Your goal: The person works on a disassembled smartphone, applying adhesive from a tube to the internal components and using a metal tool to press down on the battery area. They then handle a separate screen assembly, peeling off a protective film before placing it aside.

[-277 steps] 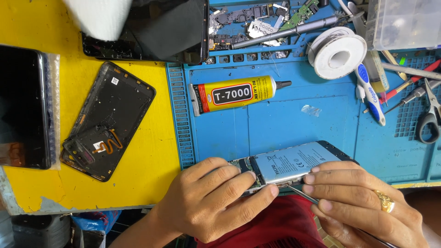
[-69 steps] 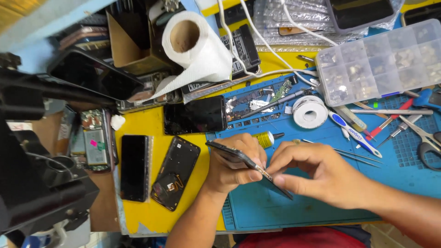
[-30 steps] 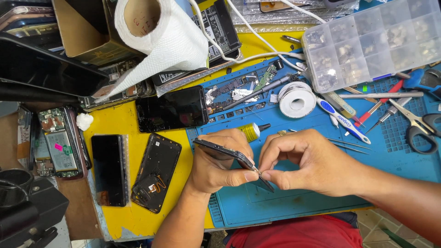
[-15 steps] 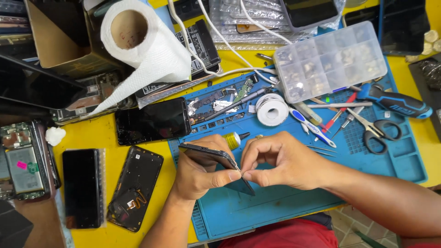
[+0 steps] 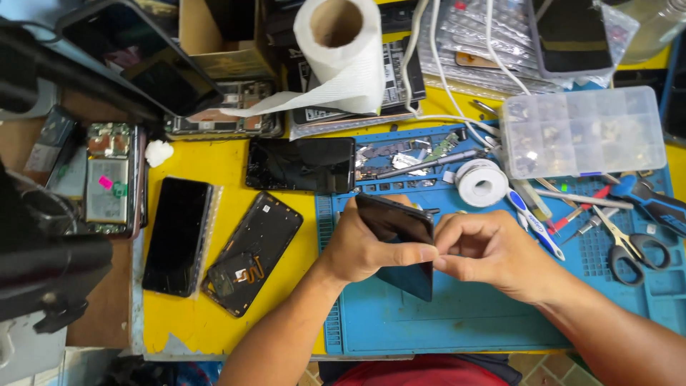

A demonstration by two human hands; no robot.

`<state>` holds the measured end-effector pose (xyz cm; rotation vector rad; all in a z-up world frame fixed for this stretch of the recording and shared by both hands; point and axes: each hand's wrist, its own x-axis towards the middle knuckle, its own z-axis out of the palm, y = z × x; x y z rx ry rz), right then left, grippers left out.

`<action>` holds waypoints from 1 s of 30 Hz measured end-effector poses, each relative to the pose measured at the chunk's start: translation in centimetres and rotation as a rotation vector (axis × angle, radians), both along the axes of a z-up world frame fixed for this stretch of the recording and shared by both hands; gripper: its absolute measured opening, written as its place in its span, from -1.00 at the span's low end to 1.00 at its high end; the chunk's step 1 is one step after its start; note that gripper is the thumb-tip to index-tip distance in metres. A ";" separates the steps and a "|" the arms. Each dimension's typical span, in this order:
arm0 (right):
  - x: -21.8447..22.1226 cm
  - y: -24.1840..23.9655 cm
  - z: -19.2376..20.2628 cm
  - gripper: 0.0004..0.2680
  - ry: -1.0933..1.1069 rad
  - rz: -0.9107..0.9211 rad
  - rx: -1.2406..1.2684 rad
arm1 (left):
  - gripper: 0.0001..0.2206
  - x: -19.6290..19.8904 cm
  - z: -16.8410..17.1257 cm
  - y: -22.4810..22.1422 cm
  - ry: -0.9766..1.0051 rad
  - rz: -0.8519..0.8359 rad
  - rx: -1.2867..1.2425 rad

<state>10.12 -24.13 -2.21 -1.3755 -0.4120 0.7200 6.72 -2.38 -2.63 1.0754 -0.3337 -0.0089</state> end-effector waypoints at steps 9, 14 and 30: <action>0.0 -1.3 -1.5 -0.95 0.007 -0.013 -0.133 | -0.86 -0.8 2.0 0.7 0.160 0.012 0.299; -0.2 -1.8 -2.3 -0.95 -0.003 -0.036 -0.176 | -0.85 -1.1 1.8 0.7 0.137 0.035 0.293; -0.3 -2.8 -3.7 -0.91 -0.020 -0.060 -0.210 | -0.84 -1.2 1.3 0.8 0.185 -0.041 0.176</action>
